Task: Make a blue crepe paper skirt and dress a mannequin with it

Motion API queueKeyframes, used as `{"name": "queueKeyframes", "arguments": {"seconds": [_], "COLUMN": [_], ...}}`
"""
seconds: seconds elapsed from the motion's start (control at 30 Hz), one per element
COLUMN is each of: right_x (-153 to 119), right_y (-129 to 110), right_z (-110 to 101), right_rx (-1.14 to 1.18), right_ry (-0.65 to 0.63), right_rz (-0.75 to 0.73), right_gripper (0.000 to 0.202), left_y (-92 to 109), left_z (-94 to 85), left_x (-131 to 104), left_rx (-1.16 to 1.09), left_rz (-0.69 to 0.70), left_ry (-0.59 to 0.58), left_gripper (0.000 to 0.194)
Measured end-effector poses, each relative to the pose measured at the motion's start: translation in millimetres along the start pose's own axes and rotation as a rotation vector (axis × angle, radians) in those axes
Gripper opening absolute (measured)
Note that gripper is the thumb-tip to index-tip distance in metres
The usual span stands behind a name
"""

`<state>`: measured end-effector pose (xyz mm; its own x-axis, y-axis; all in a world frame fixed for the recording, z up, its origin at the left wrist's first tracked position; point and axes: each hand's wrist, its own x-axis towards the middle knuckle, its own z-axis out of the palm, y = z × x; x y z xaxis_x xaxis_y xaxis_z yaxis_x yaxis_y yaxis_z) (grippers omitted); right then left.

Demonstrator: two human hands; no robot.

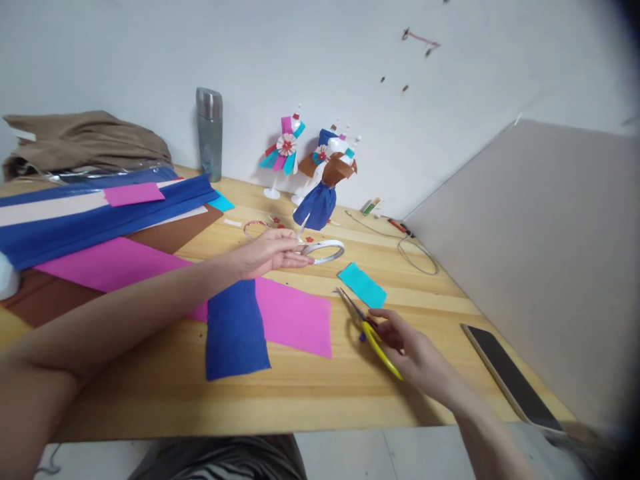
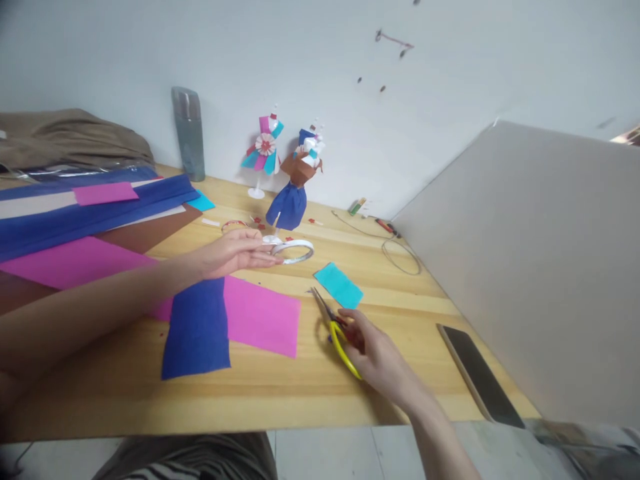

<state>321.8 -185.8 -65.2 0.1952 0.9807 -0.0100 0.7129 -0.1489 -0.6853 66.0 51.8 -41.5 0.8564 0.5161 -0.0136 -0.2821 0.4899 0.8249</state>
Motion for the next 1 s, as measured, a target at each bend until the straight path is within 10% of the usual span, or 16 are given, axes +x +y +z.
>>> {"name": "queueKeyframes", "arguments": {"seconds": [0.37, 1.0], "right_x": [4, 58], "right_y": [-46, -97], "right_z": [44, 54], "right_rx": [1.296, 1.225], "right_ry": [-0.218, -0.382], "right_rz": [0.114, 0.044], "right_gripper": [0.072, 0.065], "left_y": [4, -2], "left_z": [-1.4, 11.9], "left_x": [-4, -13], "left_rx": [-0.027, 0.092], "left_rz": [0.029, -0.022], "left_ry": [0.02, -0.017], "left_gripper": [0.03, 0.025]}}
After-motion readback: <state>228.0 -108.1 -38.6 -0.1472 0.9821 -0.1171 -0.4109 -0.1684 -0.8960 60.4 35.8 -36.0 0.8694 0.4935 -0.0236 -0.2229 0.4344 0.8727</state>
